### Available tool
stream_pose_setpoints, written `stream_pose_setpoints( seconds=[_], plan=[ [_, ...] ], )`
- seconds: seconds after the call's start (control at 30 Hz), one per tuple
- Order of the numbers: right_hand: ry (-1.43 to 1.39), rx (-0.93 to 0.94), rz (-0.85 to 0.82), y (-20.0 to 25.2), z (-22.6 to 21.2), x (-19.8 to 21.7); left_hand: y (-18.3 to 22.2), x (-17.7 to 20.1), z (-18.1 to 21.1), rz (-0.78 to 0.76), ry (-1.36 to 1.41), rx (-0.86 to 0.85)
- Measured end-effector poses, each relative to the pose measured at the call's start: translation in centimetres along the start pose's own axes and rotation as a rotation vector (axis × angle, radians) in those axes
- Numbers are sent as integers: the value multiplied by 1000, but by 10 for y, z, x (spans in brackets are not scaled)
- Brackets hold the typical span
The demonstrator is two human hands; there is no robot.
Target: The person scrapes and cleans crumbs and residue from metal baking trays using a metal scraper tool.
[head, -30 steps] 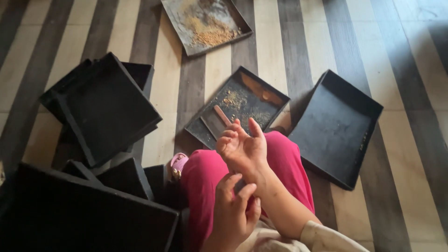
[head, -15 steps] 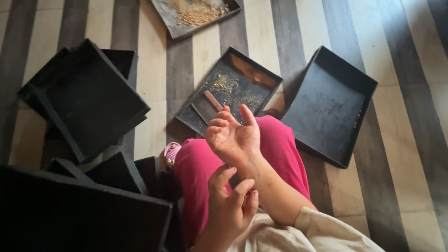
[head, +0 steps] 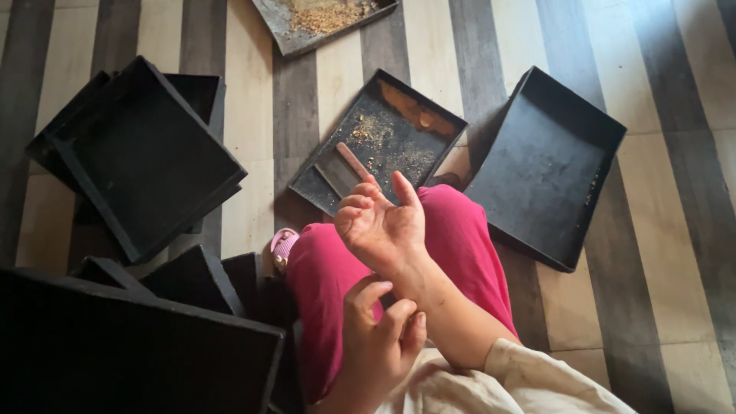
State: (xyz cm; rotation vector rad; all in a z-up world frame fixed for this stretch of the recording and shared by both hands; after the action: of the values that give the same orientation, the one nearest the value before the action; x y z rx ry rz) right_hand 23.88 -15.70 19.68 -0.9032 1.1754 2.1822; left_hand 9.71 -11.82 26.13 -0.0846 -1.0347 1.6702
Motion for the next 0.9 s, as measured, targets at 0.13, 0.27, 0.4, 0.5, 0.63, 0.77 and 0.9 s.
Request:
stream_pose_setpoints(
  seconds=[0.13, 0.27, 0.4, 0.5, 0.63, 0.77, 0.9],
  plan=[
    [-23, -11, 2, -1, 2, 0, 3, 2, -5, 40, 34, 86],
    [-54, -24, 14, -3, 2, 7, -2, 7, -8, 44, 15, 95],
    [-62, -20, 28, -11, -3, 15, 5, 4, -8, 5, -32, 84],
    [-63, -19, 11, -13, -5, 17, 14, -3, -8, -21, -15, 71],
    [-92, -30, 10, -5, 3, 10, 13, -9, -19, 65, 164, 291],
    [-164, -74, -6, 3, 10, 4, 5, -4, -17, 233, 167, 342],
    [-220, -103, -4, 6, 12, 6, 8, -8, -21, 243, 159, 402]
  ],
)
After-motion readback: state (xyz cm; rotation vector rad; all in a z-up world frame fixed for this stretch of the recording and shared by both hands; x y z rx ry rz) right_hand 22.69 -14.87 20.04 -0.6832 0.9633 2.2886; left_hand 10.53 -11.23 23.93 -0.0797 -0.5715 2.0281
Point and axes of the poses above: each hand's wrist, its own y-axis away from the middle knuckle, its own x-axis out of the back of the hand, z = x × y, the point moved 7 cm from there along -y, towards the middle knuckle, and after that the axes turned 13 degrees about z, right-handed, at the moved point
